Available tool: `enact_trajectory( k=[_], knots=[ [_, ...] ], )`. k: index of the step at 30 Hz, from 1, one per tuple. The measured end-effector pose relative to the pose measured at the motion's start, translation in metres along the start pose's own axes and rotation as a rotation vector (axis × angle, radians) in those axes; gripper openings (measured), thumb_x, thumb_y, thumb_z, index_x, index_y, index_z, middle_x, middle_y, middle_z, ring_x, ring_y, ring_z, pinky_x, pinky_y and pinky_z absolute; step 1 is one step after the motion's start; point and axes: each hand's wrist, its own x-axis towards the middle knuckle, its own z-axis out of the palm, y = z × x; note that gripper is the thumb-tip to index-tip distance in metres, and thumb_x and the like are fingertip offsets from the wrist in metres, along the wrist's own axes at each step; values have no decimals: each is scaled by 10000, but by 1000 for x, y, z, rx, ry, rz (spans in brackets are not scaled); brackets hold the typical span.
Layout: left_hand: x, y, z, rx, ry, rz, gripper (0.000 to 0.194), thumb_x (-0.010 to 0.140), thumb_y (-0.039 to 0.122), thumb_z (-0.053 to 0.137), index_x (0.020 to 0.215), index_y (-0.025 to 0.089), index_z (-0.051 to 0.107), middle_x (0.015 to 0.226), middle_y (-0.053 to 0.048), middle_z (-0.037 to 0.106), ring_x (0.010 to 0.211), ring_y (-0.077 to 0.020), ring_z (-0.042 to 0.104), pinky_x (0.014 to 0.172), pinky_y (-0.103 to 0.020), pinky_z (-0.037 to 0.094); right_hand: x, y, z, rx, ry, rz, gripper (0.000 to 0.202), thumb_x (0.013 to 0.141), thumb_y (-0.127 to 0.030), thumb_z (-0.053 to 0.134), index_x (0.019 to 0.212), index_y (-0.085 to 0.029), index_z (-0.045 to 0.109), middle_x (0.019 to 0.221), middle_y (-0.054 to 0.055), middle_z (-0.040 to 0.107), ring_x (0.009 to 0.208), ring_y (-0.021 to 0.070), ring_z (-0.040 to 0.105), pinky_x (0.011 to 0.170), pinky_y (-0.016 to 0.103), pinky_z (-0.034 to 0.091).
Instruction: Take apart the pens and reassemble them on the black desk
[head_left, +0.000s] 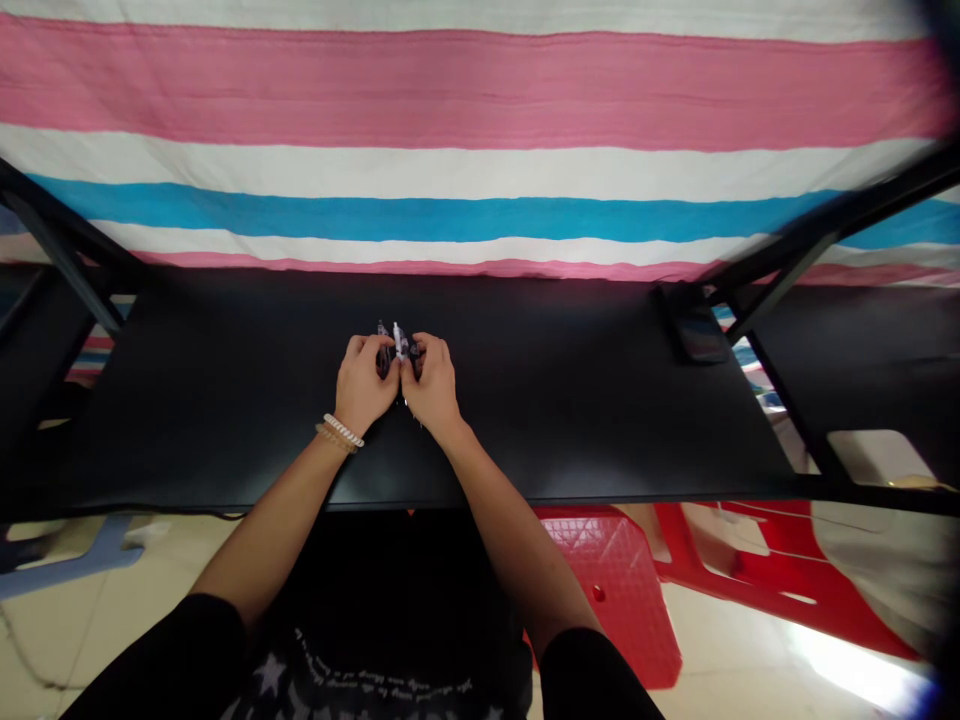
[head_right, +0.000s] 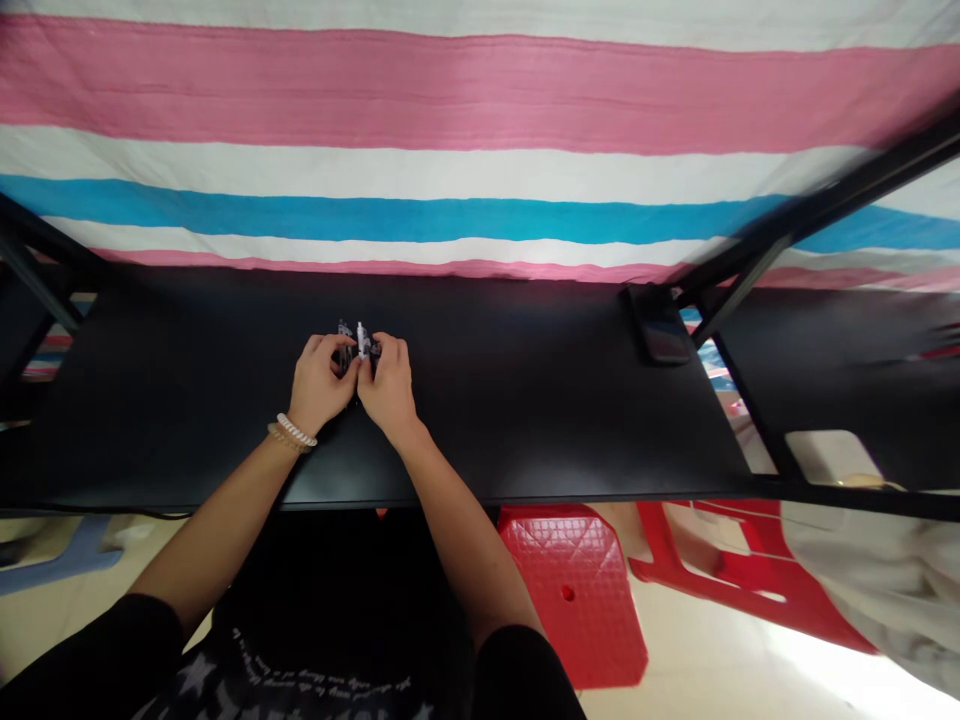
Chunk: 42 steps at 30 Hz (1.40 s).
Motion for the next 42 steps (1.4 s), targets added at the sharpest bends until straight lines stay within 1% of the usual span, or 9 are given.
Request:
enact_trajectory(
  k=[8, 11, 13, 15, 22, 27, 29, 35, 42],
  knots=[
    [-2, 2, -1, 85, -14, -19, 235, 875, 227, 653, 1107, 192, 661, 1084, -89, 607, 750, -191, 624, 752, -374, 547, -1, -4, -2, 7, 1, 19, 292, 853, -147, 527, 1138, -192, 576, 1154, 148, 560, 1045, 258, 594, 941, 454, 550],
    [-2, 1, 0, 119, -11, -5, 235, 883, 249, 649, 1112, 201, 667, 1086, -99, 610, 877, -237, 639, 807, -398, 547, -1, -5, -2, 20, -10, 28, 254, 859, -149, 527, 1101, -192, 593, 1152, 145, 541, 1046, 255, 590, 946, 450, 547],
    [-2, -1, 1, 133, 1, 10, 230, 884, 254, 650, 1107, 202, 667, 1090, -111, 604, 995, -275, 623, 872, -427, 538, -1, -5, -2, 22, -18, 34, 224, 860, -148, 531, 1066, -191, 607, 1152, 145, 531, 1053, 257, 584, 952, 453, 540],
    [-2, -4, 2, 133, 13, 24, 224, 882, 259, 656, 1097, 198, 664, 1096, -122, 592, 1061, -297, 601, 922, -454, 524, -1, -4, -3, 14, -26, 33, 200, 856, -142, 542, 1034, -194, 618, 1149, 143, 527, 1075, 264, 571, 969, 463, 528],
    [-2, -10, 5, 62, 21, 78, 203, 906, 255, 629, 1096, 183, 634, 1125, -132, 560, 1063, -292, 589, 965, -479, 504, -1, -6, -5, 14, -25, 28, 138, 867, -145, 568, 982, -201, 622, 1131, 141, 516, 1084, 272, 554, 972, 473, 523],
    [-2, -8, 4, 45, 7, 118, 180, 929, 243, 602, 1098, 188, 634, 1184, -144, 563, 1121, -305, 555, 1020, -505, 470, -1, -6, -7, -33, 2, 17, 120, 864, -144, 578, 957, -206, 622, 1110, 133, 527, 1084, 279, 547, 997, 506, 502],
    [-1, -8, 4, 49, -4, 140, 185, 932, 243, 601, 1105, 191, 641, 1212, -146, 566, 1152, -312, 540, 1051, -520, 446, 0, -6, -8, -36, 7, 5, 120, 859, -135, 573, 945, -207, 615, 1095, 125, 527, 1070, 271, 556, 1000, 498, 504],
    [-1, -9, 4, 27, -25, 200, 206, 939, 228, 596, 1131, 182, 658, 1273, -147, 560, 1209, -303, 525, 1075, -503, 447, 1, -6, -11, 11, -26, 22, 139, 857, -119, 534, 952, -188, 608, 1090, 116, 506, 902, 208, 607, 871, 412, 562],
    [-1, -9, 5, 4, -22, 161, 188, 906, 198, 637, 1091, 187, 667, 1226, -138, 548, 1194, -290, 548, 1043, -489, 490, 1, -6, -12, 2, -50, 32, 131, 858, -127, 535, 947, -196, 602, 1081, 104, 521, 885, 200, 611, 811, 391, 569]
  ],
)
